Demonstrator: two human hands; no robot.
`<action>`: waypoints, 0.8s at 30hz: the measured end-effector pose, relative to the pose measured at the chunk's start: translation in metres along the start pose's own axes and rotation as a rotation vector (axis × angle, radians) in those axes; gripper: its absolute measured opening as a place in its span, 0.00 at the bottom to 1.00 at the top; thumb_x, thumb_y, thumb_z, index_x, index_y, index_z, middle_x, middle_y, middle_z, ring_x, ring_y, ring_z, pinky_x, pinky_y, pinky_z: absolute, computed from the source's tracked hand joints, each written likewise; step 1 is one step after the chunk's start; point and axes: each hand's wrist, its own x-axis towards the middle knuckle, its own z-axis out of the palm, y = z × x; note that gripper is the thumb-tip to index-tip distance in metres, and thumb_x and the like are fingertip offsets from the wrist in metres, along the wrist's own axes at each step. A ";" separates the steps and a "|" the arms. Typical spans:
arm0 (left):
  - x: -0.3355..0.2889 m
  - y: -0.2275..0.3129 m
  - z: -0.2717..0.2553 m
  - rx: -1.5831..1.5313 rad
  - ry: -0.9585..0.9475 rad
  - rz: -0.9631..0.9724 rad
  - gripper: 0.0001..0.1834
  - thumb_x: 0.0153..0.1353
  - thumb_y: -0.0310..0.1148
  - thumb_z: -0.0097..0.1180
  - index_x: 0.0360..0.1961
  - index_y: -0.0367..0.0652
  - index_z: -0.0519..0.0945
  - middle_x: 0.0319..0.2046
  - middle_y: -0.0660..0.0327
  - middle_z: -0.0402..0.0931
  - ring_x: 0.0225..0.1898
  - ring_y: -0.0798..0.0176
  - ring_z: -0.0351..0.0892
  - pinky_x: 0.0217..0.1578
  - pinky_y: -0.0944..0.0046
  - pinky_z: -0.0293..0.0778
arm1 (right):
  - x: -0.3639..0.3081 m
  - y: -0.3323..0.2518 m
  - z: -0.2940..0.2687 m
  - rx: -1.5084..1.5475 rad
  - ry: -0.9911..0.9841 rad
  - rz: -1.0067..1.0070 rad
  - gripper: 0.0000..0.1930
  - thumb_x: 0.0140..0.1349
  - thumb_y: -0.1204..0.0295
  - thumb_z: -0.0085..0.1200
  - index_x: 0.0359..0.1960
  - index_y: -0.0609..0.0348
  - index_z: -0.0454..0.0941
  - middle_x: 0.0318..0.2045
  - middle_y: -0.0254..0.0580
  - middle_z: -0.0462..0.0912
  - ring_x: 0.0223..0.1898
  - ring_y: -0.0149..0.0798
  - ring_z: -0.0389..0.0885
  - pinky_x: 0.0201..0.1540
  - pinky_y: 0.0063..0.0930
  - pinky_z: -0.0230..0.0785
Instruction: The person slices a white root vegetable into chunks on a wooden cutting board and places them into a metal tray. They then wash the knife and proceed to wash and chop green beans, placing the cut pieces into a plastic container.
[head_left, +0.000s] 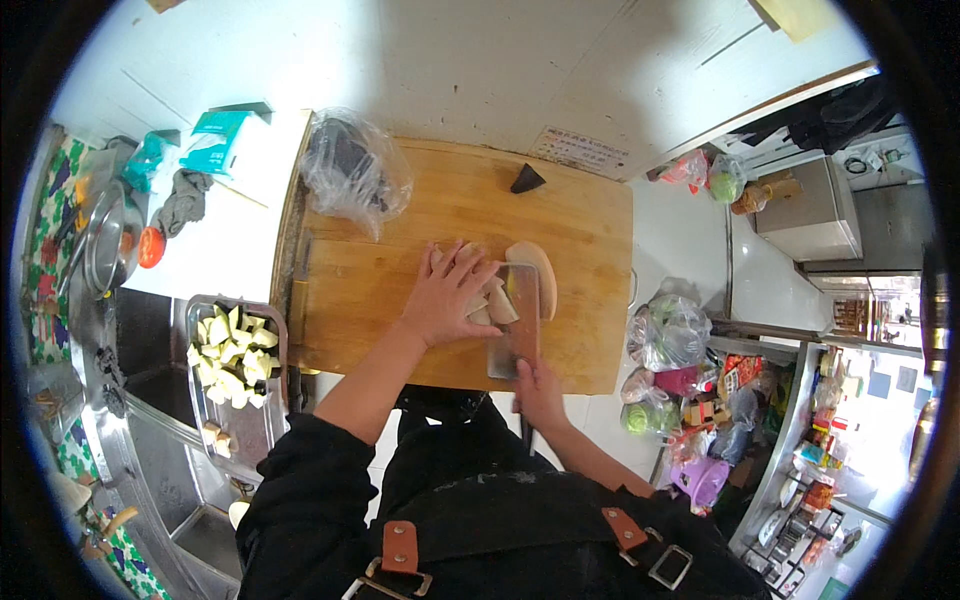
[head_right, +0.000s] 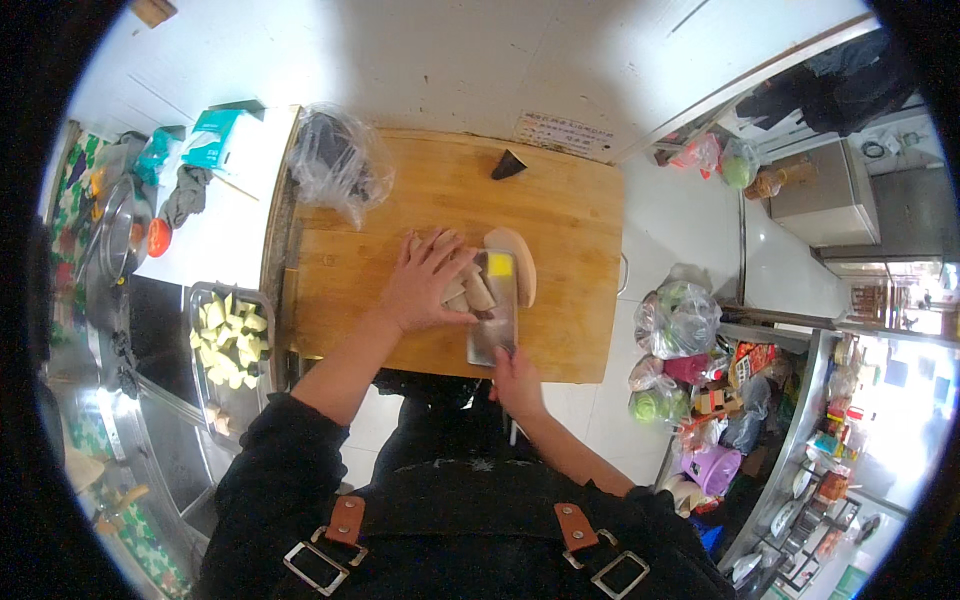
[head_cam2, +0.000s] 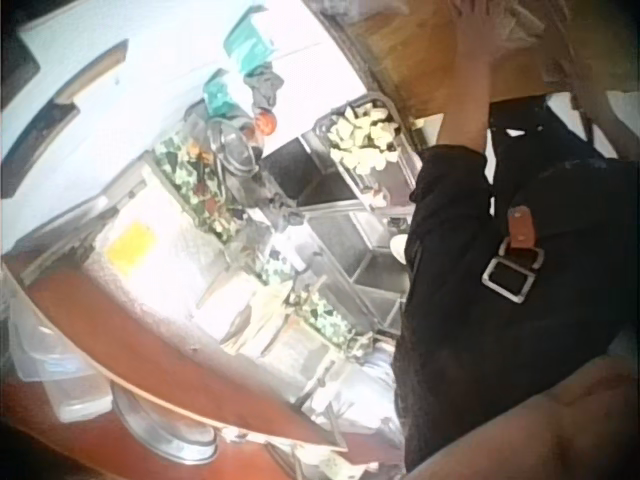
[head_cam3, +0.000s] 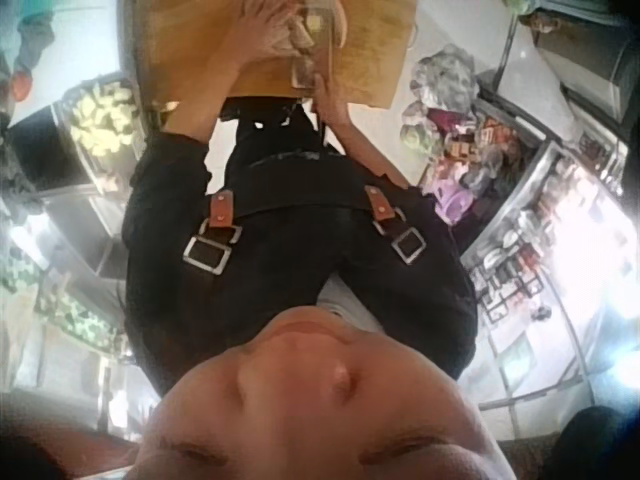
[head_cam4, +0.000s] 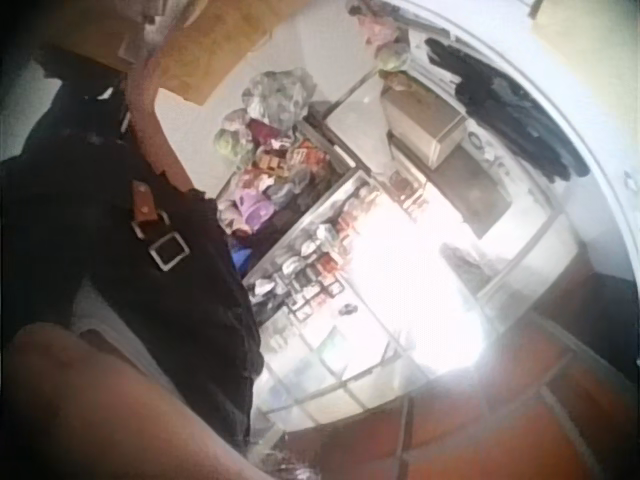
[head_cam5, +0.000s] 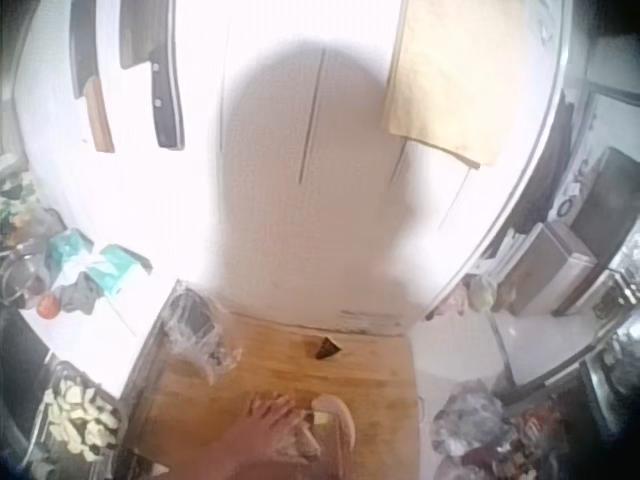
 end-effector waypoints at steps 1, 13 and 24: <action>-0.001 0.008 0.002 -0.017 0.046 -0.025 0.51 0.39 0.65 0.64 0.65 0.55 0.64 0.62 0.57 0.62 0.67 0.46 0.53 0.65 0.34 0.41 | 0.003 -0.006 0.008 -0.039 -0.024 -0.031 0.15 0.70 0.64 0.42 0.43 0.66 0.68 0.15 0.41 0.73 0.12 0.35 0.73 0.15 0.31 0.66; -0.015 0.027 0.013 -0.259 0.512 -0.244 0.29 0.48 0.44 0.62 0.54 0.53 0.76 0.58 0.54 0.66 0.62 0.42 0.60 0.60 0.40 0.53 | 0.011 -0.052 0.033 -0.107 -0.224 -0.079 0.11 0.71 0.66 0.38 0.42 0.62 0.66 0.13 0.35 0.68 0.11 0.30 0.68 0.14 0.27 0.62; -0.189 0.039 -0.135 0.180 0.914 -0.728 0.23 0.45 0.35 0.63 0.46 0.51 0.79 0.53 0.53 0.70 0.59 0.42 0.64 0.59 0.43 0.57 | -0.074 -0.130 0.142 -0.285 -0.840 -0.512 0.11 0.68 0.66 0.41 0.39 0.63 0.68 0.17 0.45 0.75 0.14 0.37 0.76 0.18 0.32 0.68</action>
